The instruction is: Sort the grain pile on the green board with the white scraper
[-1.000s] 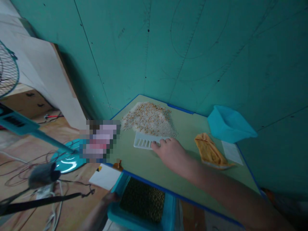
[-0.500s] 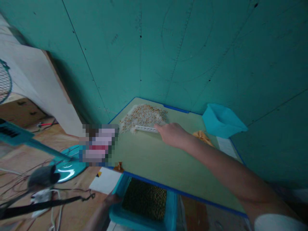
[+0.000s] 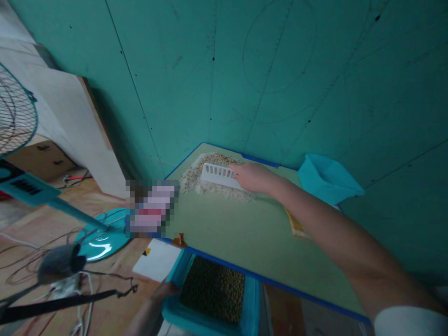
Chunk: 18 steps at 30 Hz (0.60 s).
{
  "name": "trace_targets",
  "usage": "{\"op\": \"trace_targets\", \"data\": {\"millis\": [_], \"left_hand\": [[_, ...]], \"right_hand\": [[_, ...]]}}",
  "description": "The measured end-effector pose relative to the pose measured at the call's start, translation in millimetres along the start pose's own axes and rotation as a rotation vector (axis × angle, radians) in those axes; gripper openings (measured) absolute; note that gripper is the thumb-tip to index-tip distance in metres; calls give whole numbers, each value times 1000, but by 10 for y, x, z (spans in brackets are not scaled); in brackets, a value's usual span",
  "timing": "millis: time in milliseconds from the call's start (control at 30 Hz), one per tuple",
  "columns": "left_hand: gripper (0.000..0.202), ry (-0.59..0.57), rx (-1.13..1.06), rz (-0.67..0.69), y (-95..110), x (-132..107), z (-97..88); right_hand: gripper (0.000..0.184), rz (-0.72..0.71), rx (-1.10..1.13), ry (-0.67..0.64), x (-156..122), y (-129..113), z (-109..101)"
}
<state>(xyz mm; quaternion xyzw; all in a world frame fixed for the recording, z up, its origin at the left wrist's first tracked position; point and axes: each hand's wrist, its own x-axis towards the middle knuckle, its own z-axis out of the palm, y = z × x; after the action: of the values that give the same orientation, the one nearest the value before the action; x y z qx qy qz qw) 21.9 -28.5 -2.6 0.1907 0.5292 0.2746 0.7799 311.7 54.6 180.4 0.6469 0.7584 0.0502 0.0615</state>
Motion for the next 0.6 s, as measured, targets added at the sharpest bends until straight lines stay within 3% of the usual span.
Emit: {"op": "trace_targets", "data": {"millis": [100, 300, 500, 600], "left_hand": [[43, -64, -3, 14, 23, -22, 16], [40, -52, 7, 9, 0, -5, -24], [8, -18, 74, 8, -20, 11, -29], [10, -43, 97, -41, -6, 4, -13]], "right_hand": [[24, 22, 9, -11, 67, 60, -27], [26, 70, 9, 18, 92, 157, -14], [25, 27, -10, -12, 1, 87, 60], [24, 4, -9, -11, -35, 43, 69]]}}
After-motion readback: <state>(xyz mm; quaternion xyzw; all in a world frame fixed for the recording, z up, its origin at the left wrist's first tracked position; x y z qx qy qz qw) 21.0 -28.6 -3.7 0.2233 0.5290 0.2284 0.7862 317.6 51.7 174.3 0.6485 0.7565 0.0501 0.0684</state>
